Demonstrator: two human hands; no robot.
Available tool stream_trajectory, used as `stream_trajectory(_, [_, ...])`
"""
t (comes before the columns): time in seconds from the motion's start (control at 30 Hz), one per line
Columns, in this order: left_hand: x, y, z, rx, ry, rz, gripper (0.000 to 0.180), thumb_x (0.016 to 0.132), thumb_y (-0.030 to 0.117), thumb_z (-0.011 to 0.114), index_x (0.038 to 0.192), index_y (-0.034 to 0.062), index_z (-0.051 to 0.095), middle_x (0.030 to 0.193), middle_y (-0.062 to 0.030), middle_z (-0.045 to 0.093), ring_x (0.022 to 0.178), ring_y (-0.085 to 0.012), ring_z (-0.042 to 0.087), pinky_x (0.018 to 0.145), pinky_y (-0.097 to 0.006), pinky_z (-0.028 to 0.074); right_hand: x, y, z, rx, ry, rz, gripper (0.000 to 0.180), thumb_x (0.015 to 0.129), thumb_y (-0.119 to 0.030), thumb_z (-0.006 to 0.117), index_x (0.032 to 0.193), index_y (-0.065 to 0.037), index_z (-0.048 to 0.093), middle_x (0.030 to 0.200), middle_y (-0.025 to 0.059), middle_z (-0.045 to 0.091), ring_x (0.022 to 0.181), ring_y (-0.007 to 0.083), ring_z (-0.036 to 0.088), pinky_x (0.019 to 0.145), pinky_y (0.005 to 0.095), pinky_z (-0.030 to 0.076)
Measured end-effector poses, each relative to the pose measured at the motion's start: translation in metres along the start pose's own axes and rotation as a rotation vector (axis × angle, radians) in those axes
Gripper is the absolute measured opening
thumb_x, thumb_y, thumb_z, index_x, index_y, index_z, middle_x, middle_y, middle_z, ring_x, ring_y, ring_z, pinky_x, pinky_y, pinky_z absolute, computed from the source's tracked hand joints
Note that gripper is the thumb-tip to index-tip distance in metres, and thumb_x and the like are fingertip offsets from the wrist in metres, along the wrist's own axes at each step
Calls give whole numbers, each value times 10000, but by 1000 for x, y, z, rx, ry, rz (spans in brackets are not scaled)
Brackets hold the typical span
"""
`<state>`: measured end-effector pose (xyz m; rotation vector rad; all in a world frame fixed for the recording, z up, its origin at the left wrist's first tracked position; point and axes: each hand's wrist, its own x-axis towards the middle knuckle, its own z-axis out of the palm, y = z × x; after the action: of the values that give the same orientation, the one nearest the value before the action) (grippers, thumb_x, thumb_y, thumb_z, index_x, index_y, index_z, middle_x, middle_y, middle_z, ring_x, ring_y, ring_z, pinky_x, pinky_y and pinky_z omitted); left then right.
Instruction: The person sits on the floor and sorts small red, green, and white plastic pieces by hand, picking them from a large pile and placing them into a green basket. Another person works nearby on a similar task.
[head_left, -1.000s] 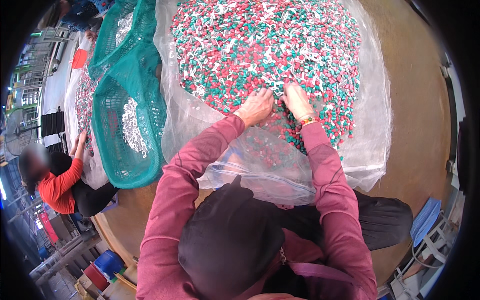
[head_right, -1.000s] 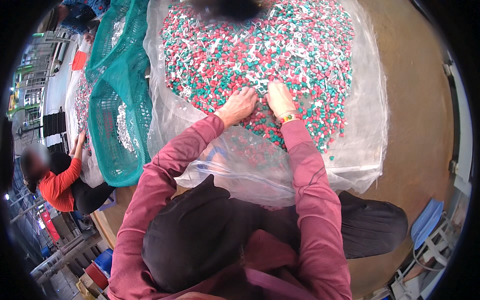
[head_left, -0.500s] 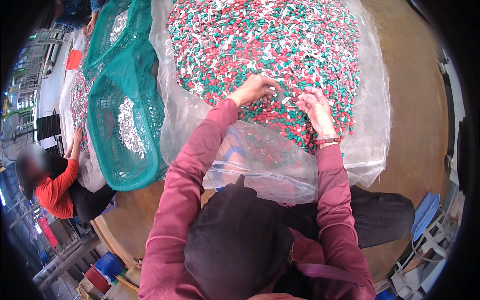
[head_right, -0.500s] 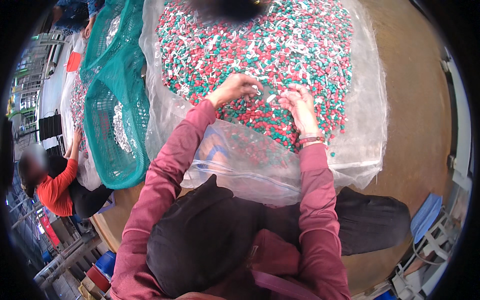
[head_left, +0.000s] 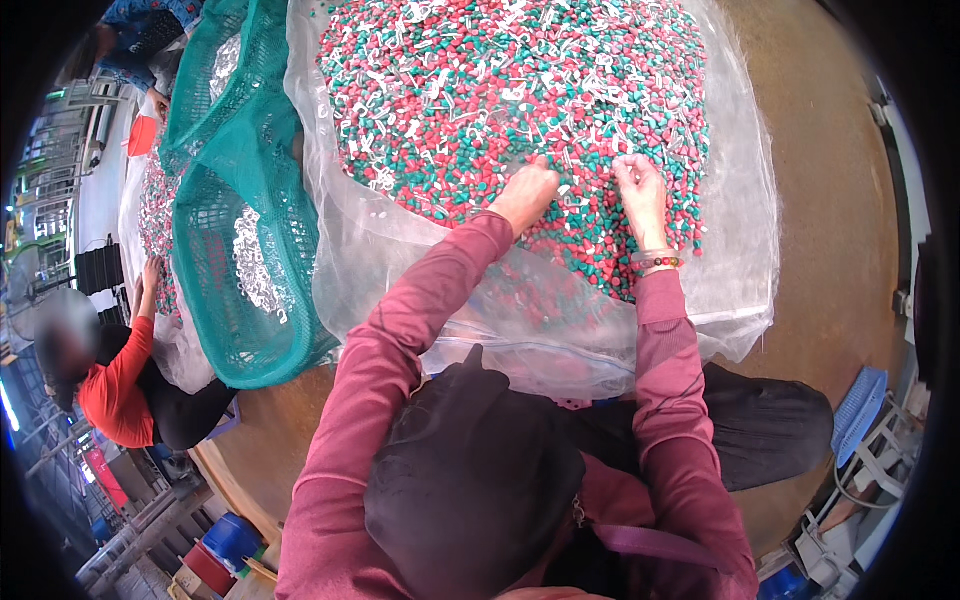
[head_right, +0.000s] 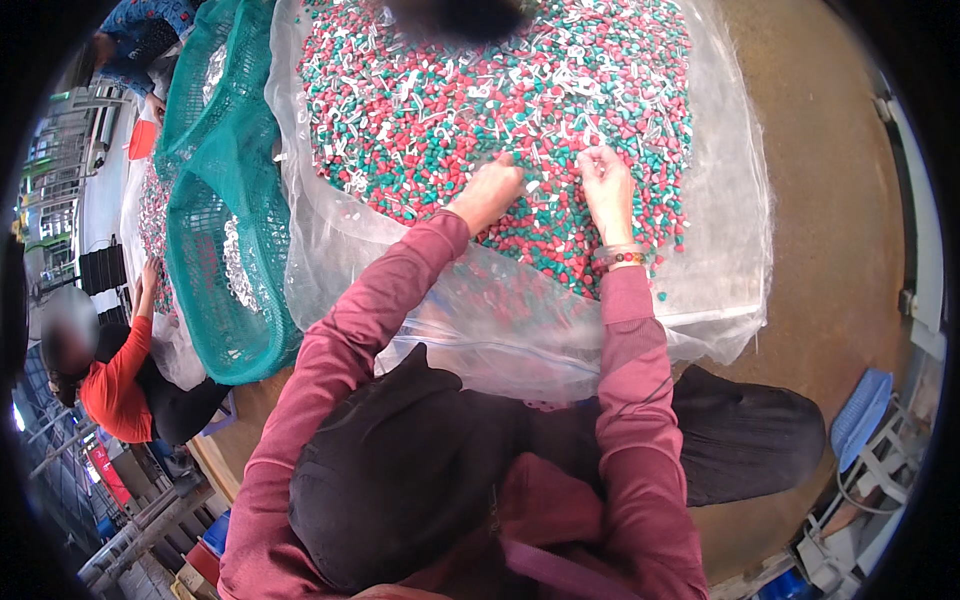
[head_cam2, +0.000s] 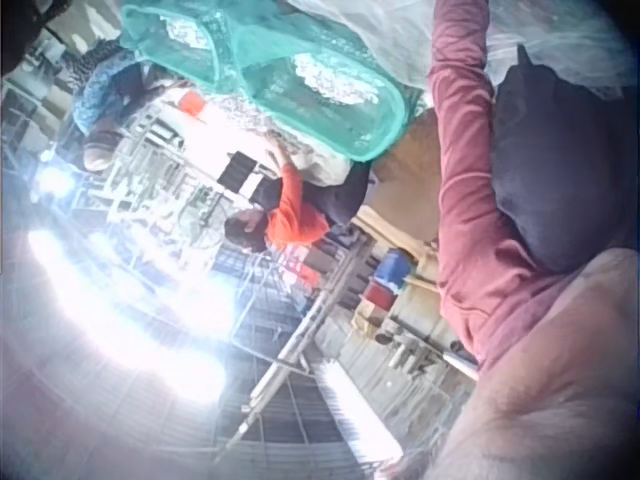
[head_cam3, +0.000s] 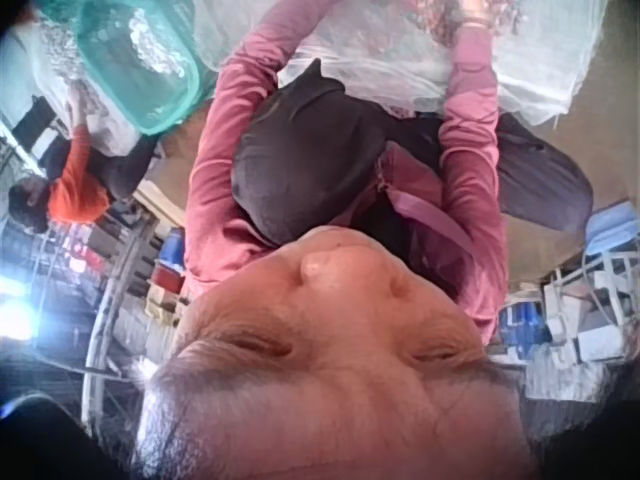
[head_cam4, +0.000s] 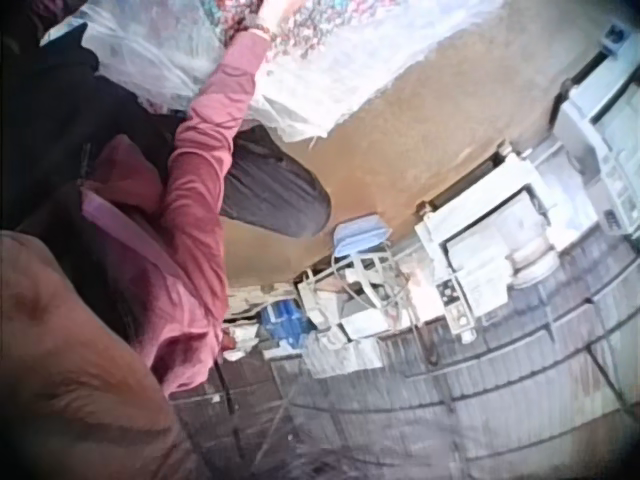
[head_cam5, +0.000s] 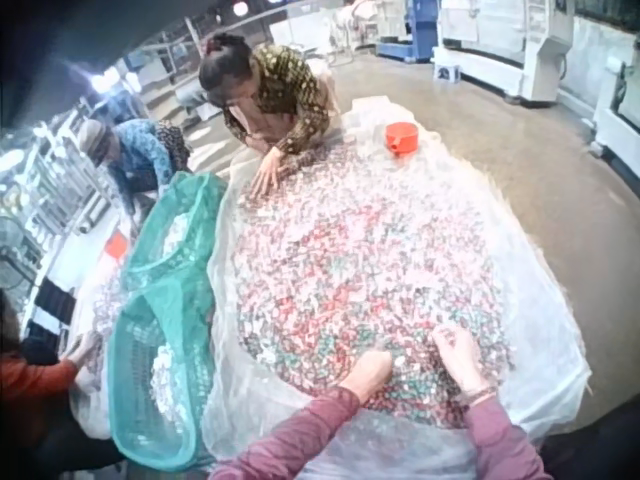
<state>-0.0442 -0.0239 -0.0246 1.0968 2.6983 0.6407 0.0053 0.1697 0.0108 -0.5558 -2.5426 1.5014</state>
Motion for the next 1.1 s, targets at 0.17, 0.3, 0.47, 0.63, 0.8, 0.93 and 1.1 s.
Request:
stream_trajectory(0.17, [11,22,1,127,-68,-24,130,699,82,622,706,-48,610,763,-199,608,736,-331,630,671,-428,508,13,-2,2,-88,-57,16,240,868,-280,564,946,-54,585,745,135,646,715,249,639,650,373,472])
stream_trajectory(0.3, [7,0,-37,-341,-58,-251,176,755,164,657,764,-10,674,706,-168,646,687,-237,656,626,-350,520,32,-15,37,-444,-265,-151,301,885,-322,515,937,-26,529,821,180,623,821,379,596,708,456,454])
stream_trajectory(0.47, [-68,-59,-98,-1854,173,-428,196,800,96,608,968,3,567,887,-74,583,744,-140,549,683,-250,484,25,-19,67,-760,-385,-403,116,832,-77,444,886,-3,515,769,192,612,765,366,609,655,466,458])
stream_trajectory(0.63, [-84,-78,-152,-2003,163,-286,204,812,85,573,1001,28,522,872,-86,548,727,-126,513,578,-214,432,5,-19,71,-711,-575,-331,193,845,-116,419,890,42,521,759,231,623,756,370,622,649,465,479])
stream_trajectory(0.8, [-71,-60,-148,-896,-143,-467,238,802,288,689,794,56,639,656,60,516,530,-35,412,449,-222,317,-4,-14,33,1022,-690,561,160,866,-207,468,749,-97,467,549,-52,260,480,91,280,450,231,251])
stream_trajectory(0.93, [-82,-84,-132,-238,-118,-492,225,703,254,745,865,105,693,652,-52,614,606,-168,575,590,-302,454,-4,-18,6,1470,-756,408,197,861,-216,449,752,-61,393,661,22,323,583,124,359,452,234,300])
stream_trajectory(1.1, [-111,-100,-98,304,-67,-411,71,738,121,633,788,88,671,748,-138,648,739,-291,654,658,-392,524,18,-37,-10,1239,-662,466,242,933,-287,452,837,-64,450,642,6,375,543,86,364,421,201,280])
